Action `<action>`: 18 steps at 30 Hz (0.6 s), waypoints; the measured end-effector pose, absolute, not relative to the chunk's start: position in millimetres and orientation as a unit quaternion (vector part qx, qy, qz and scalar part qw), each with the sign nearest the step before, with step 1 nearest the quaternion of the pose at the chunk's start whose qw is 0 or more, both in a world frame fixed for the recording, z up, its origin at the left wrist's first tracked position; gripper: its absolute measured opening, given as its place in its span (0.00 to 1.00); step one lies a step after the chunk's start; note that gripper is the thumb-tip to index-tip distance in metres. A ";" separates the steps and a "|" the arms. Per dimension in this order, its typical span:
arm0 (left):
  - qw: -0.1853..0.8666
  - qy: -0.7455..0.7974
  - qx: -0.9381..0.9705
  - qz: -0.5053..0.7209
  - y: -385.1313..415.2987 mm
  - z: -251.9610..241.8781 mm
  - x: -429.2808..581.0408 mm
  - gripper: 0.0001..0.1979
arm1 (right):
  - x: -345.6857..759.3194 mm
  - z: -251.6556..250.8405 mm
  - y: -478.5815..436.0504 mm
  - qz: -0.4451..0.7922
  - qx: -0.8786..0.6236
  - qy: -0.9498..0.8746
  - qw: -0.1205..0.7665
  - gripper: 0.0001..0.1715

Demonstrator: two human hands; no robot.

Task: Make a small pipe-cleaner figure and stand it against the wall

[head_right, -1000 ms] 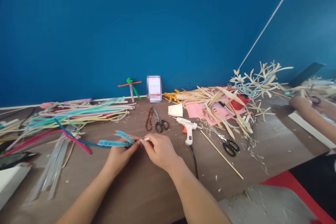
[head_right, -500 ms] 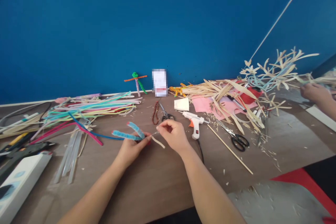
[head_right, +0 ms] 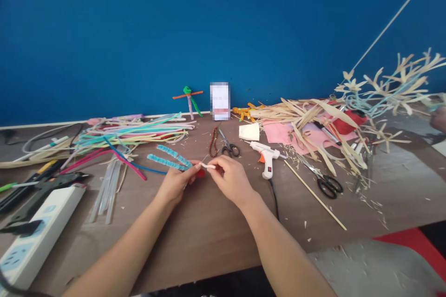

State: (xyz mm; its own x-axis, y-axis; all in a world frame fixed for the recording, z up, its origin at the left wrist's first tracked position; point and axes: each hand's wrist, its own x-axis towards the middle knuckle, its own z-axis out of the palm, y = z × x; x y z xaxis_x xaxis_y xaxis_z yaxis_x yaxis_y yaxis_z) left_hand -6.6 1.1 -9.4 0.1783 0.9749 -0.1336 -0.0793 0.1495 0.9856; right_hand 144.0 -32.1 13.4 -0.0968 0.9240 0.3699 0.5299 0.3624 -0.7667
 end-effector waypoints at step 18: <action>0.652 0.454 0.444 0.415 1.4 -9.4 -8.6 0.14 | 146.2 17.2 -33.4 0.280 -0.486 -0.723 0.404 0.08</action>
State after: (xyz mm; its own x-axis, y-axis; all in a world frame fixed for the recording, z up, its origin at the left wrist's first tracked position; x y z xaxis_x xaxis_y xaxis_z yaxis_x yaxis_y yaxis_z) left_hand -8.6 1.4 -9.4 0.2430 0.9438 -0.2241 -0.1377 0.2622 0.9551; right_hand 146.2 -33.4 17.2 -0.2018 0.9284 0.3121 0.4762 0.3714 -0.7970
